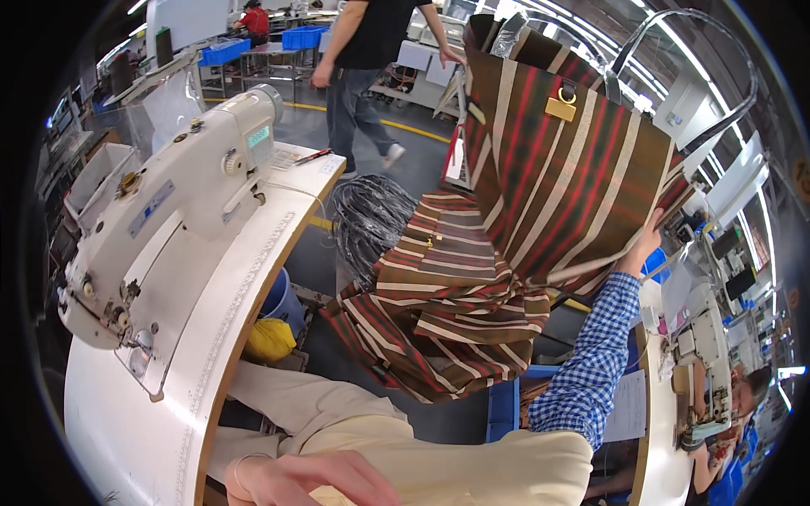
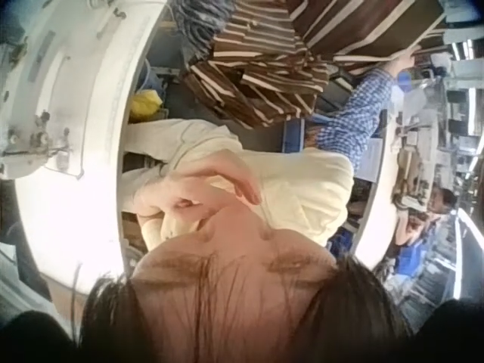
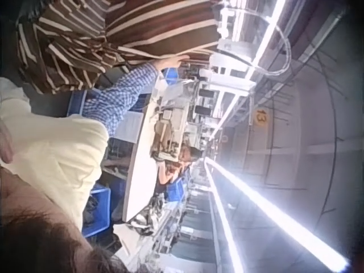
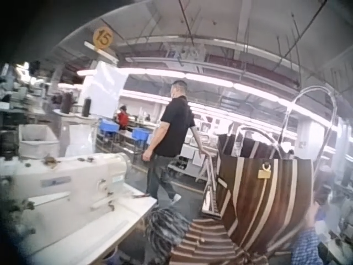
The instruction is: Sewing a striped fabric tote bag using an industrial sewing machine.
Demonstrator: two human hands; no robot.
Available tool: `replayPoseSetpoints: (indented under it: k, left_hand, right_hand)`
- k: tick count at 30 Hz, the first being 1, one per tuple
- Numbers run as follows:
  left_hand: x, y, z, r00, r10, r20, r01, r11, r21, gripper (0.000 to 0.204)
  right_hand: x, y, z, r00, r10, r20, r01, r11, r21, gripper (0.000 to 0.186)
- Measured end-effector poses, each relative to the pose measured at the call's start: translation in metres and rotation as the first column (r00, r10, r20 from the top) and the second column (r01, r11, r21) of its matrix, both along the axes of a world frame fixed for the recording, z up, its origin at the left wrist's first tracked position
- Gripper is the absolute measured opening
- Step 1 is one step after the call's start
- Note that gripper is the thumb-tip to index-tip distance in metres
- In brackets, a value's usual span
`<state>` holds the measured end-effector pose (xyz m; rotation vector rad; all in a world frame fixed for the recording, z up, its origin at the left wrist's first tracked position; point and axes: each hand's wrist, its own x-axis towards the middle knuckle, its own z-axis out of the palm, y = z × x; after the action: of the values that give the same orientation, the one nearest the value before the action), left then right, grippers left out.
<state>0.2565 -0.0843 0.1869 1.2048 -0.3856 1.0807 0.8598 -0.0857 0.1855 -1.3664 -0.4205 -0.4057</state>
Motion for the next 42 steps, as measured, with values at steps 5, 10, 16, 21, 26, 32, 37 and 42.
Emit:
replayPoseSetpoints:
  k: [5,10,16,21,26,32,37,42]
  left_hand:
    - [-0.015,-0.025,-0.005,0.994,0.035,0.099,-0.034,0.999,-0.011,0.032]
    - [-0.032,-0.036,-0.002,0.996,0.066,0.06,-0.069,0.997,0.045,0.038]
    - [-0.03,-0.04,-0.002,0.982,0.152,0.112,-0.155,0.988,0.021,0.034]
    - [-0.027,-0.034,-0.004,0.985,0.118,0.122,-0.125,0.99,0.059,0.027]
    - [-0.026,-0.015,-0.018,0.985,0.065,0.159,-0.099,0.971,0.217,0.024]
    - [-0.061,0.032,-0.096,0.248,0.652,-0.716,-0.913,0.404,0.051,0.077]
    - [-0.077,0.029,-0.088,0.622,0.163,-0.766,-0.759,0.366,-0.538,0.058]
    - [-0.161,-0.041,-0.081,0.33,0.406,-0.852,-0.902,0.401,-0.159,0.046]
  right_hand:
    - [0.031,0.033,-0.024,0.919,0.374,0.125,-0.386,0.918,0.092,0.067]
    - [-0.014,0.07,-0.016,0.86,0.507,0.062,-0.504,0.862,-0.053,0.07]
    - [-0.128,0.097,-0.007,0.831,0.555,-0.031,-0.551,0.817,-0.169,0.073]
    - [-0.144,0.099,-0.009,0.813,0.579,0.064,-0.565,0.81,-0.157,0.066]
    - [-0.148,0.096,-0.012,0.764,0.641,0.069,-0.637,0.767,-0.073,0.066]
    - [-0.164,0.08,-0.048,0.45,0.891,0.056,-0.873,0.426,0.239,0.068]
    - [-0.256,0.065,-0.067,0.147,0.989,-0.012,-0.961,0.146,0.234,0.064]
    - [-0.343,0.066,-0.054,-0.032,0.994,-0.104,-0.961,-0.002,0.278,0.059]
